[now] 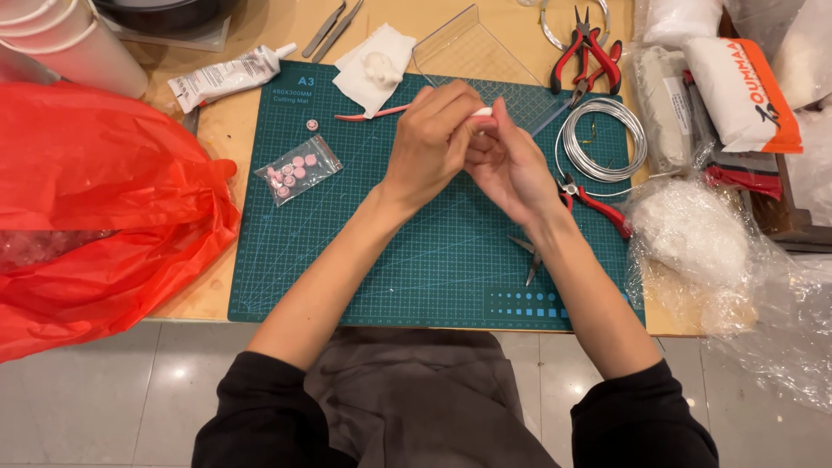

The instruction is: Shaping and assembling small clay pieces to create a miniature food item.

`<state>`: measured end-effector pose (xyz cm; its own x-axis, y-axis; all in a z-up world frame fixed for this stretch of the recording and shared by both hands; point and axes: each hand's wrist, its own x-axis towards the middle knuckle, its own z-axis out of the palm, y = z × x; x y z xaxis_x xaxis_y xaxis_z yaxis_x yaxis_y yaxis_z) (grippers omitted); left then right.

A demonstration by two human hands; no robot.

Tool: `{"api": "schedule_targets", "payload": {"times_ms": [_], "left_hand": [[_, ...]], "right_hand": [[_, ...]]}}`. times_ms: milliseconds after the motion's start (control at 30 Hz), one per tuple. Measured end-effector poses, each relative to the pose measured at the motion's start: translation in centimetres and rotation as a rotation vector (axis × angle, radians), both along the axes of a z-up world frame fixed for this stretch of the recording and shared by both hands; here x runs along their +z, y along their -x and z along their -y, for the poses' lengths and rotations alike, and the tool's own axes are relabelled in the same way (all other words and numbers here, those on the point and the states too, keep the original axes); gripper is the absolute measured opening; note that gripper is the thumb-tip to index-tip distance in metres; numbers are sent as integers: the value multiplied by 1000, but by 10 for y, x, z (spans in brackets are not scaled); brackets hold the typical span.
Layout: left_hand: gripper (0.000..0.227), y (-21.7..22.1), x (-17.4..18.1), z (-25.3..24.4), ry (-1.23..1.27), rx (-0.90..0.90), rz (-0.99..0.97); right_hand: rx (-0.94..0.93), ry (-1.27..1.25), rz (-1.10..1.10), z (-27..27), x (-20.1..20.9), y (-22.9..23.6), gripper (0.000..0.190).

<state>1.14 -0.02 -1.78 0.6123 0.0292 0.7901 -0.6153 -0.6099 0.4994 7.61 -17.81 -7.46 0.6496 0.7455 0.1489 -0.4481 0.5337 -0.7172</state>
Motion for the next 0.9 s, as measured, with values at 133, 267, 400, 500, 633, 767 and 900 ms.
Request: {"api": "schedule_targets", "payload": {"times_ms": [133, 267, 400, 500, 633, 767, 900], "left_hand": [[21, 5, 9, -2, 68, -134, -44], [29, 1, 3, 3, 317, -294, -244], [22, 2, 12, 0, -42, 35, 83], [23, -4, 0, 5, 67, 57, -28], [20, 2, -9, 17, 45, 82, 22], [43, 21, -16, 57, -85, 42, -30], [68, 21, 7, 95, -168, -56, 118]], "right_hand": [[-81, 108, 70, -7, 36, 11, 35], [-193, 202, 173, -7, 34, 11, 34], [-45, 64, 74, -4, 32, 7, 45], [129, -152, -128, -8, 45, 17, 64], [191, -237, -155, -3, 49, 18, 82], [138, -294, -121, -4, 49, 13, 98], [132, -493, -225, -8, 46, 20, 98]]}}
